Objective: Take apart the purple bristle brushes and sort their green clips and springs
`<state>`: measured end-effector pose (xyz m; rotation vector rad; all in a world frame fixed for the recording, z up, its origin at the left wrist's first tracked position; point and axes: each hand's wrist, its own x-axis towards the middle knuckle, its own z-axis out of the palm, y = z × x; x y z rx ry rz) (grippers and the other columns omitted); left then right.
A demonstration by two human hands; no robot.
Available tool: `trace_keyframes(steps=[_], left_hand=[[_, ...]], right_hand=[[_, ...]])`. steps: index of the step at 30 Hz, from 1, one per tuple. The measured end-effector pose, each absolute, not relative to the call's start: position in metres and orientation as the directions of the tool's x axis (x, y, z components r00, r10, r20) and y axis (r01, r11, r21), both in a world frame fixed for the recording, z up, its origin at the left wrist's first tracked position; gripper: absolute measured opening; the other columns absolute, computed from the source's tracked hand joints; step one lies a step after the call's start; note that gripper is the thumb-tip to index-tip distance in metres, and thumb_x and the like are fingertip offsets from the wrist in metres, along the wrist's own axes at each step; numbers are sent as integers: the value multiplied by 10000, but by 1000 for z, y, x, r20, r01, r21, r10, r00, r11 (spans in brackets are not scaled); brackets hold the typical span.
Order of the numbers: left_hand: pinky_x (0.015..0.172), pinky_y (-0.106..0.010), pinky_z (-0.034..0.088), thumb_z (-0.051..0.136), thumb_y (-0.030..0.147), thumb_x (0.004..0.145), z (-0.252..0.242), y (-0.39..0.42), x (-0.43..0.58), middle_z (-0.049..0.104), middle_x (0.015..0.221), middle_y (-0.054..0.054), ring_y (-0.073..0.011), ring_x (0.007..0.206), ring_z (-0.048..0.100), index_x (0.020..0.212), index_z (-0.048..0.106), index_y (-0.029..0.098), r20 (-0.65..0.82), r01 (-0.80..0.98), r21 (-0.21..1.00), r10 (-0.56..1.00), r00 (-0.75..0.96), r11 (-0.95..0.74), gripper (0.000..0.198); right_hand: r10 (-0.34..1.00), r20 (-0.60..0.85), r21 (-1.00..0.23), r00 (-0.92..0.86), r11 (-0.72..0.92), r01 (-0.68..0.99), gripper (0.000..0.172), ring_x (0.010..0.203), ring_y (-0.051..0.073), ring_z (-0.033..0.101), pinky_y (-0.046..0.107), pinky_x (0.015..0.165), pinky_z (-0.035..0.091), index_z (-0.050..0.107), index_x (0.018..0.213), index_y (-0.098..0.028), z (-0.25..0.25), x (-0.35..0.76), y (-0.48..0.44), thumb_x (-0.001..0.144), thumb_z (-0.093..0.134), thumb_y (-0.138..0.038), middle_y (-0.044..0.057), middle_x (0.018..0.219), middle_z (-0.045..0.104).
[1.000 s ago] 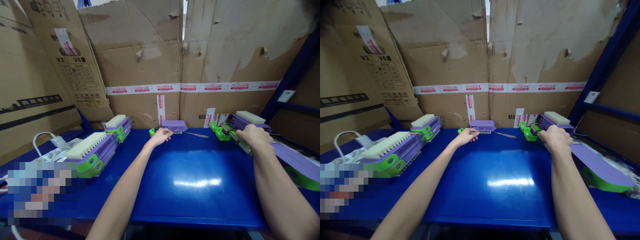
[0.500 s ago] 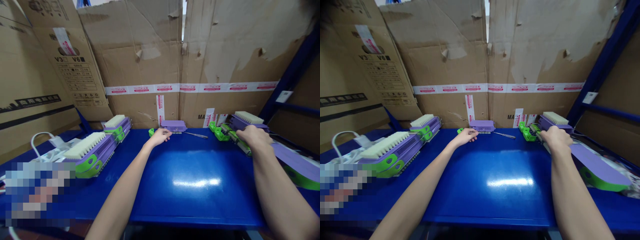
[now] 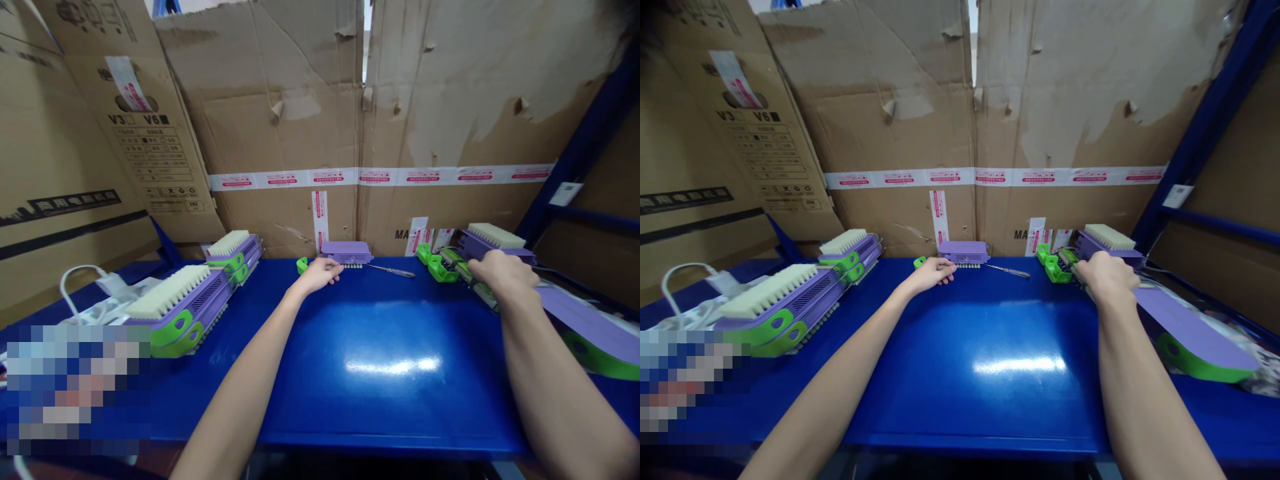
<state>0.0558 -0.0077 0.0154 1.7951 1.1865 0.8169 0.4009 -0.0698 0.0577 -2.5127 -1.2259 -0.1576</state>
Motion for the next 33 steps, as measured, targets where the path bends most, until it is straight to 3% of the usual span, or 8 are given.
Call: trace_keyframes(steps=[3, 6, 10, 12, 14, 19, 25, 33], left_hand=[[559, -220, 414, 598, 294, 831, 16, -10, 57, 635, 650, -8, -84, 536, 540, 817, 588, 134, 75, 405, 887, 934, 348, -222, 161], [561, -225, 413, 654, 312, 780, 16, -14, 60, 642, 639, -4, -98, 553, 558, 827, 563, 141, 90, 404, 880, 925, 370, -247, 200], [535, -222, 391, 758, 310, 649, 14, -19, 71, 629, 617, 19, -113, 552, 560, 831, 553, 150, 129, 397, 865, 900, 415, -307, 317], [564, -226, 415, 773, 241, 605, 14, -21, 78, 628, 635, 20, -120, 592, 580, 811, 567, 146, 172, 339, 872, 870, 462, -352, 306], [609, -233, 445, 754, 180, 602, 15, -22, 83, 636, 668, 14, -131, 651, 606, 814, 585, 143, 240, 277, 867, 834, 497, -414, 273], [715, -253, 480, 750, 124, 606, 22, -30, 88, 671, 798, -4, -150, 775, 631, 868, 617, 154, 408, 345, 737, 790, 457, -581, 295], [825, -292, 471, 644, 96, 726, 25, -37, 93, 674, 909, -24, -176, 901, 608, 889, 620, 185, 550, 531, 417, 670, 499, -738, 187], [908, -388, 416, 585, 269, 836, 23, -41, 90, 612, 1160, -93, -255, 1066, 520, 1217, 489, 169, 612, 707, -19, 551, 567, -707, 405]], right_hand=[[791, 170, -248, 588, -543, 802, 428, 995, 374, 607, 404, 705, 431, 643, 1111, -138, 63, 380, -72, 831, 434, -386, 250, 1111, 615], [844, 354, -224, 403, -342, 913, 431, 955, 348, 628, 413, 733, 454, 595, 1191, -174, 62, 345, -70, 871, 407, -393, 209, 1044, 654], [814, 579, -187, -41, 182, 965, 459, 963, 273, 631, 387, 804, 479, 513, 1294, -181, 49, 293, -67, 900, 409, -393, 146, 1093, 662], [764, 578, -179, -285, 460, 870, 441, 1018, 238, 610, 350, 852, 476, 533, 1270, -177, 41, 275, -66, 879, 467, -368, 121, 1148, 647], [737, 515, -217, -438, 606, 765, 386, 1002, 206, 617, 306, 845, 475, 576, 1216, -184, 35, 267, -66, 854, 505, -298, 88, 1132, 661], [832, 349, -267, -431, 529, 805, 361, 832, 173, 654, 247, 716, 460, 626, 1162, -210, 34, 270, -68, 813, 536, -194, 32, 931, 713], [814, 402, -128, -419, 503, 854, 294, 929, 190, 622, 260, 770, 440, 647, 1097, -182, 40, 268, -72, 826, 541, -220, 76, 1036, 683], [892, 356, 14, -278, 293, 956, 414, 969, 218, 631, 285, 753, 463, 539, 1258, -197, 47, 270, -93, 844, 508, -205, 87, 1090, 665]])
